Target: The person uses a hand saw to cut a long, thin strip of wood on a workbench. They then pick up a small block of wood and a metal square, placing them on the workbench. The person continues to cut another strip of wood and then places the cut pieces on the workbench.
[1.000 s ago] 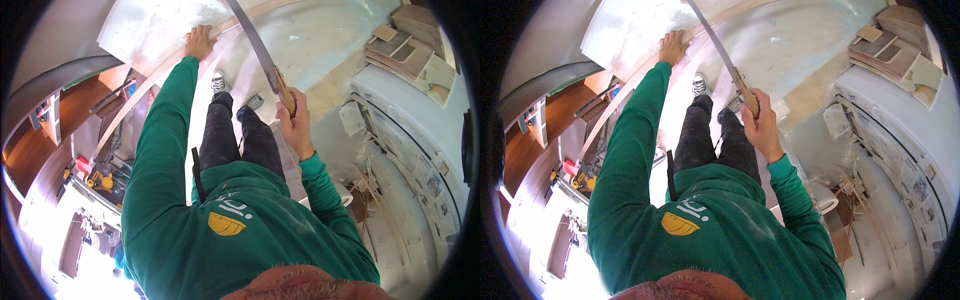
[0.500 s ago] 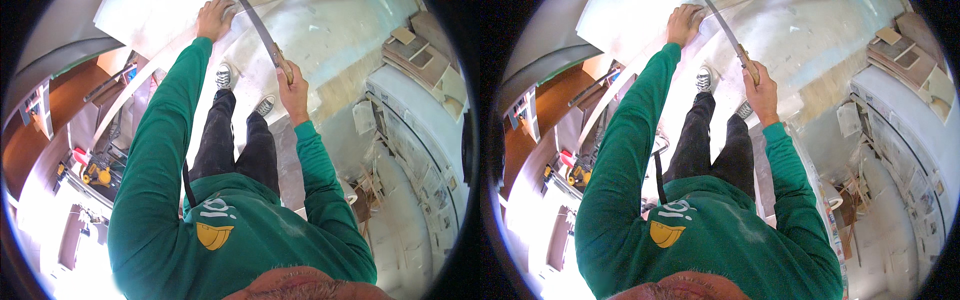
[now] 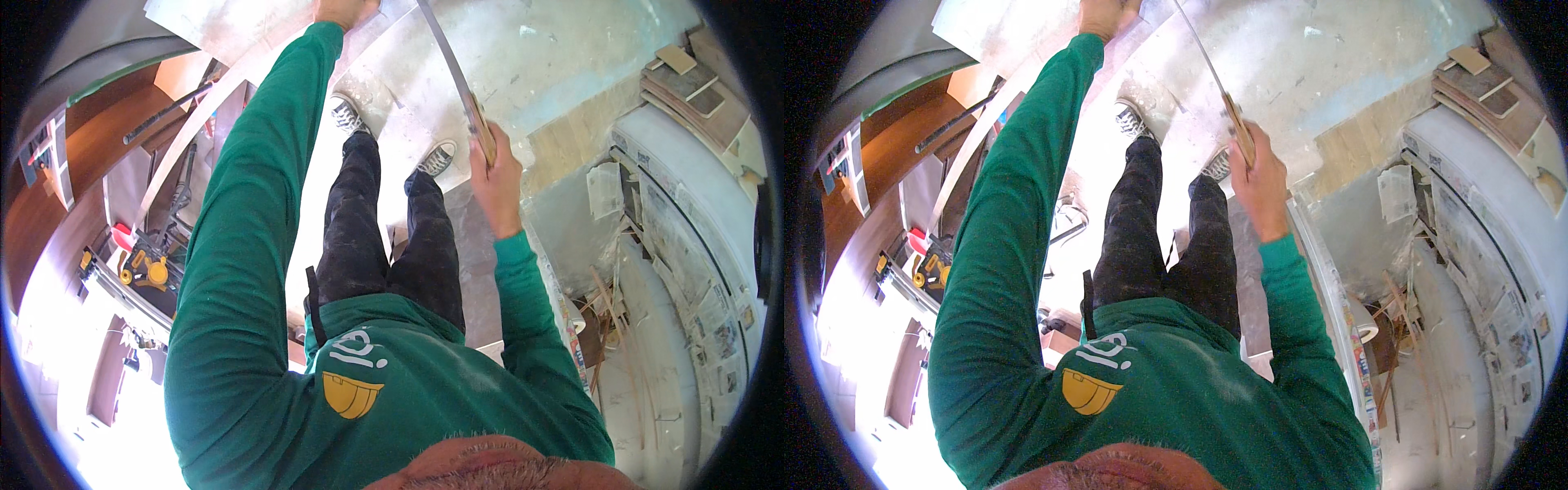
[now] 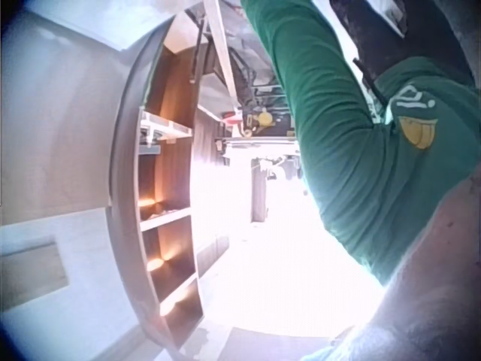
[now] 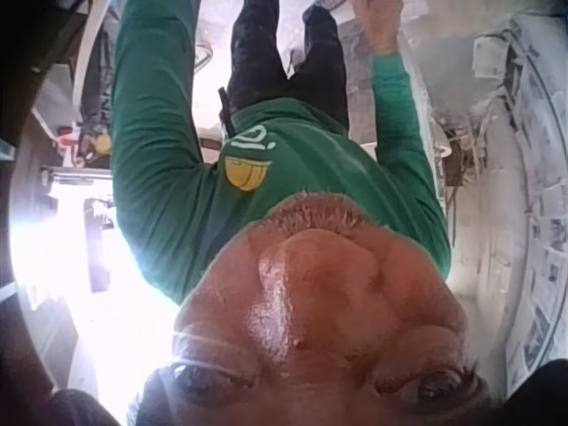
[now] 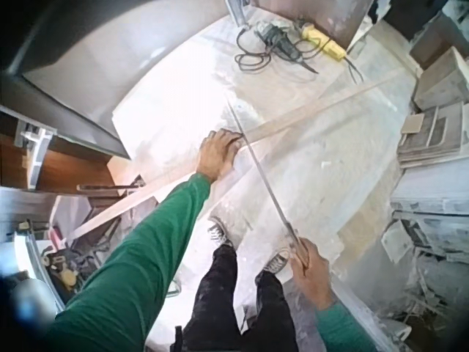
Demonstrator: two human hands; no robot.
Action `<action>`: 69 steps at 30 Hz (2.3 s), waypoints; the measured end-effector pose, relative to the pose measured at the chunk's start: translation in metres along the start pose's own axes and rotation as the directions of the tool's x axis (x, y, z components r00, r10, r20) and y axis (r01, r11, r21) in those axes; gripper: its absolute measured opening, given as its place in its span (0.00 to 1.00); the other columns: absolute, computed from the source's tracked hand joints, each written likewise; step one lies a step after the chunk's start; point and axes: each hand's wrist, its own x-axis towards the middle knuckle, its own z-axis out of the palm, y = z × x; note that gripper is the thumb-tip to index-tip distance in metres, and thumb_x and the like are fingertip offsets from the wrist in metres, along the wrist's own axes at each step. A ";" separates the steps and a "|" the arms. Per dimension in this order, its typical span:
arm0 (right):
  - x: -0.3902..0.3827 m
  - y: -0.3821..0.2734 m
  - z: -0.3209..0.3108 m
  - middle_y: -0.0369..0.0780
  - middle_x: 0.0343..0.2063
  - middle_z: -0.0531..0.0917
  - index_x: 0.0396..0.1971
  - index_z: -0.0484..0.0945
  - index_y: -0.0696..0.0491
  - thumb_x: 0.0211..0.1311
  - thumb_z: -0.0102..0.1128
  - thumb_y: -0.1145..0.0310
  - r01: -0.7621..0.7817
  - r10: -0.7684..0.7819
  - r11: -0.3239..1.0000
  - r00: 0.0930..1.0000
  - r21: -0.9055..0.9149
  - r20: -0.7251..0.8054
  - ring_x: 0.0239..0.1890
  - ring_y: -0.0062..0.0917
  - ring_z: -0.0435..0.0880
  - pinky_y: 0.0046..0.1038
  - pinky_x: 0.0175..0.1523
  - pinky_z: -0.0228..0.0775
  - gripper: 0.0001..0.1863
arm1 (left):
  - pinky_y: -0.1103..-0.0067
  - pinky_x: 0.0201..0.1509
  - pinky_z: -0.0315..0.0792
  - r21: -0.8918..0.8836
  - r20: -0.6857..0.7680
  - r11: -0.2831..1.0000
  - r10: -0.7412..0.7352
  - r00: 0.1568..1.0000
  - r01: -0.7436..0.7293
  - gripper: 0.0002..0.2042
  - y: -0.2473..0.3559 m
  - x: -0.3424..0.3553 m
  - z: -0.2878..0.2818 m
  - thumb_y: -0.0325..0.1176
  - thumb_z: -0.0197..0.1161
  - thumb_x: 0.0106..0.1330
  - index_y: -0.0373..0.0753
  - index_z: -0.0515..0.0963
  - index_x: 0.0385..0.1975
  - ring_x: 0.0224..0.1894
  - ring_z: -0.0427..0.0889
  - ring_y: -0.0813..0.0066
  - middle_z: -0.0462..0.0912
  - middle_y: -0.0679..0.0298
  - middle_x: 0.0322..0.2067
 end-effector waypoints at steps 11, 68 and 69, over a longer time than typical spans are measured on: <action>0.074 -0.029 0.024 0.55 0.34 0.89 0.61 0.77 0.52 0.79 0.63 0.60 0.157 -0.159 0.986 0.987 -0.064 -0.030 0.38 0.56 0.91 0.46 0.40 0.83 0.19 | 0.55 0.62 0.71 0.069 0.070 0.997 -0.038 0.997 0.033 0.21 0.000 -0.007 -0.001 0.43 0.67 0.68 0.38 0.80 0.56 0.56 0.76 0.43 0.79 0.48 0.51; 0.146 -0.054 0.050 0.54 0.32 0.88 0.59 0.76 0.51 0.80 0.58 0.56 0.229 -0.229 0.973 0.973 0.001 -0.035 0.36 0.57 0.88 0.54 0.41 0.81 0.18 | 0.55 0.59 0.69 0.192 0.107 0.981 0.011 0.994 -0.032 0.24 -0.014 -0.003 0.014 0.42 0.70 0.63 0.38 0.78 0.57 0.56 0.76 0.45 0.79 0.50 0.51; 0.124 -0.043 0.044 0.55 0.35 0.89 0.61 0.76 0.51 0.80 0.59 0.56 0.152 -0.152 0.988 0.988 0.016 0.006 0.38 0.57 0.89 0.53 0.42 0.82 0.19 | 0.55 0.59 0.69 0.206 0.107 0.978 -0.006 0.994 -0.016 0.24 -0.020 -0.008 0.017 0.42 0.70 0.63 0.38 0.78 0.57 0.56 0.76 0.45 0.79 0.50 0.51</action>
